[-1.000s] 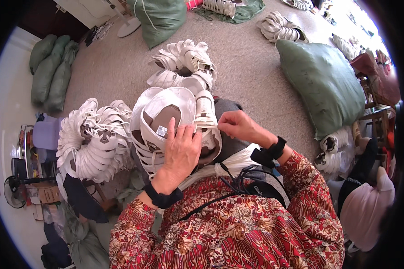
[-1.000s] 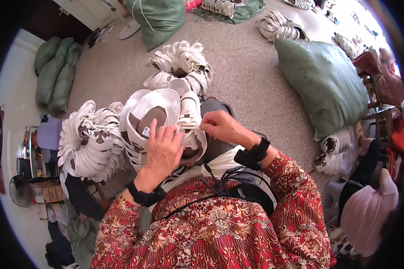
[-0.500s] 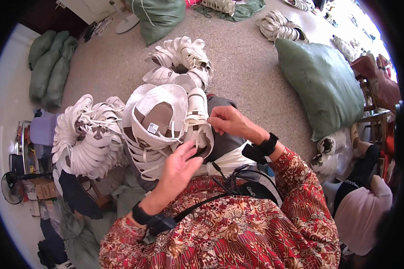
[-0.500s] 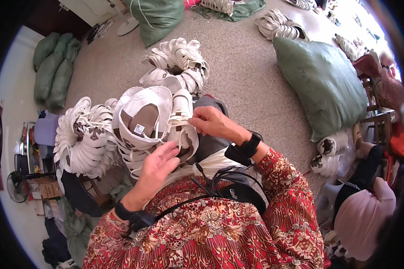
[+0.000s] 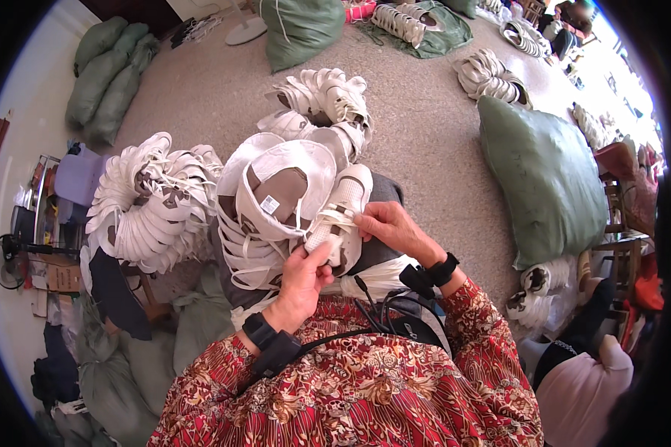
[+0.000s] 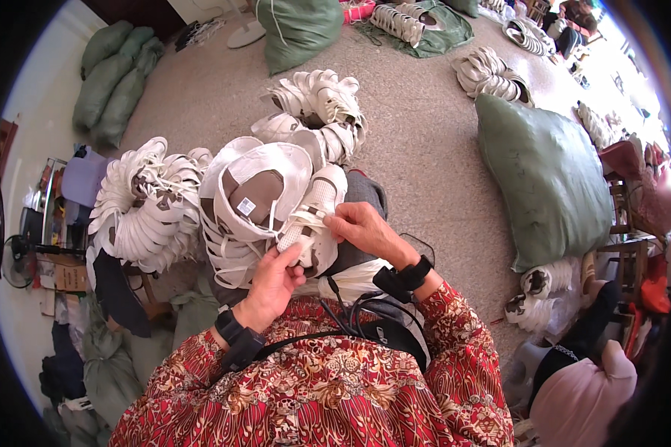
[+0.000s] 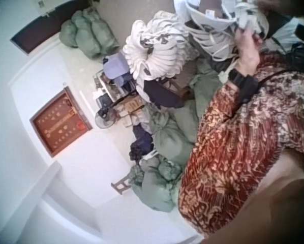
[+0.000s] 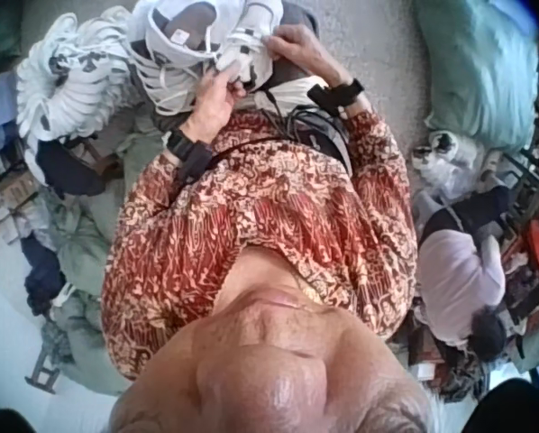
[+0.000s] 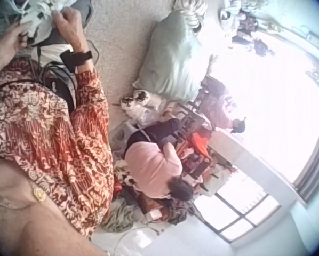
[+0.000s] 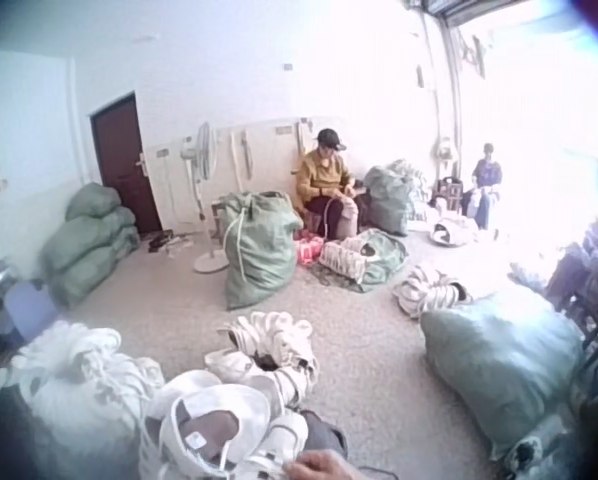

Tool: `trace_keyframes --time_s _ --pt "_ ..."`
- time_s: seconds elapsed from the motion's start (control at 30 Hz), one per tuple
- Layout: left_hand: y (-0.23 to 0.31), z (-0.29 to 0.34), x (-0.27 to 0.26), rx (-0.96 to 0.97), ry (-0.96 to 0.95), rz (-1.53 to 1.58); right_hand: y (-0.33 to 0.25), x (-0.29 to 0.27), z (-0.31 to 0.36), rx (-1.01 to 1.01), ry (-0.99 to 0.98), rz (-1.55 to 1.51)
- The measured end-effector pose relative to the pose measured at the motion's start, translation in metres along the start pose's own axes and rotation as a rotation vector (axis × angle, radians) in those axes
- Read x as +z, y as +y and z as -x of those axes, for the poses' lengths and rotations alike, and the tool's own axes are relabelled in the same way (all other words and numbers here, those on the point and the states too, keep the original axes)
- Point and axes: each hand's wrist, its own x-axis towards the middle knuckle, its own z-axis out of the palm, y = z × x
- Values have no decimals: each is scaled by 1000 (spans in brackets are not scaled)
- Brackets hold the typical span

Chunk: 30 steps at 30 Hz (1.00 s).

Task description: The recorder is lacing white athletic shoes and organizing them into stacks.

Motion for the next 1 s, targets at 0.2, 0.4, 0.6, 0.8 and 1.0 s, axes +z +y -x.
trace_keyframes --time_s 0.2,0.4,0.6,0.8,1.0 --pt "0 -18 7 132 -278 34 -9 2 18 3 -7 -1" --pt "4 -25 10 -16 -201 132 -73 11 40 42 -104 216" --pt "5 -28 6 -13 -340 239 -163 27 21 93 -303 -79" --pt "2 -32 4 29 -327 323 -253 68 -41 -132 -397 -119" --pt "9 -26 20 -32 -102 294 -267 74 -59 -213 -284 -72"
